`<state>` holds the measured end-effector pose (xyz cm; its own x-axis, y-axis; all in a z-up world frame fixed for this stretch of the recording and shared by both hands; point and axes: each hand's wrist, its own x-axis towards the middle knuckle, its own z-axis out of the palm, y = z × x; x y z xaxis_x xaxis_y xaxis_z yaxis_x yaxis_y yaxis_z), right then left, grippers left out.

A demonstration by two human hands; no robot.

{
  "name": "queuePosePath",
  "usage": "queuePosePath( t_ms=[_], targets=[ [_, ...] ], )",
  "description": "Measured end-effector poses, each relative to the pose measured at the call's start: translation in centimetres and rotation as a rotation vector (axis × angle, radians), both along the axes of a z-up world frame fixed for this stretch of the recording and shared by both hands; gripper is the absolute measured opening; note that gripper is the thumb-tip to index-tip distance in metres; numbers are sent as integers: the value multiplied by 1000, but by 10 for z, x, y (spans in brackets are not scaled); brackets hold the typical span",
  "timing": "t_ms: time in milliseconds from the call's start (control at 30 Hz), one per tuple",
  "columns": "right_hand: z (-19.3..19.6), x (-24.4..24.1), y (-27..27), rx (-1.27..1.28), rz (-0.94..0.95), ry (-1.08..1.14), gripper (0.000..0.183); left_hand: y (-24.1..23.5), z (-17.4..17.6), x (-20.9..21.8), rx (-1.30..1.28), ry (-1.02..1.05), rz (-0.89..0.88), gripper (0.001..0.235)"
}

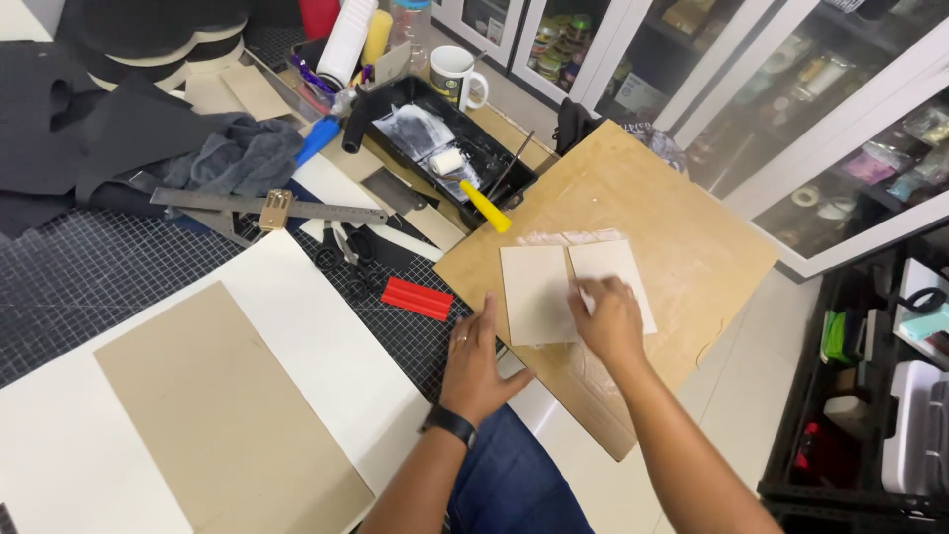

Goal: The person applies glue to two small beige paper pieces using a foam roller, then places them onto a larger white sheet and smooths them with a red plastic scraper. The person repeats the process with a second pair of paper pieces, aligning them and smoothing the surface.

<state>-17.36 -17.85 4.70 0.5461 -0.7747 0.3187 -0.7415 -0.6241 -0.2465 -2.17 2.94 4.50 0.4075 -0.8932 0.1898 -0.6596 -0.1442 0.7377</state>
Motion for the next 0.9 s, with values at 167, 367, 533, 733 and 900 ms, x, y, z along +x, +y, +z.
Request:
queuePosePath(
  t_ms=[167, 367, 533, 733, 900],
  targets=[
    [-24, -23, 42, -9, -129, 121, 28, -7, -9, -50, 52, 140, 186, 111],
    [-38, -16, 40, 135, -188, 126, 31, -24, -8, -67, 126, 228, 228, 114],
    [-56, -17, 12, 372, -173, -12, 36, -38, -15, -69, 86, 271, 331, 115],
    [-6, -5, 47, 695, -215, -196, 40, -36, 5, -55, 57, 523, 431, 135],
    [43, -6, 88, 891, -197, -456, 34, -16, 44, -43, 143, 596, 448, 158]
  ],
)
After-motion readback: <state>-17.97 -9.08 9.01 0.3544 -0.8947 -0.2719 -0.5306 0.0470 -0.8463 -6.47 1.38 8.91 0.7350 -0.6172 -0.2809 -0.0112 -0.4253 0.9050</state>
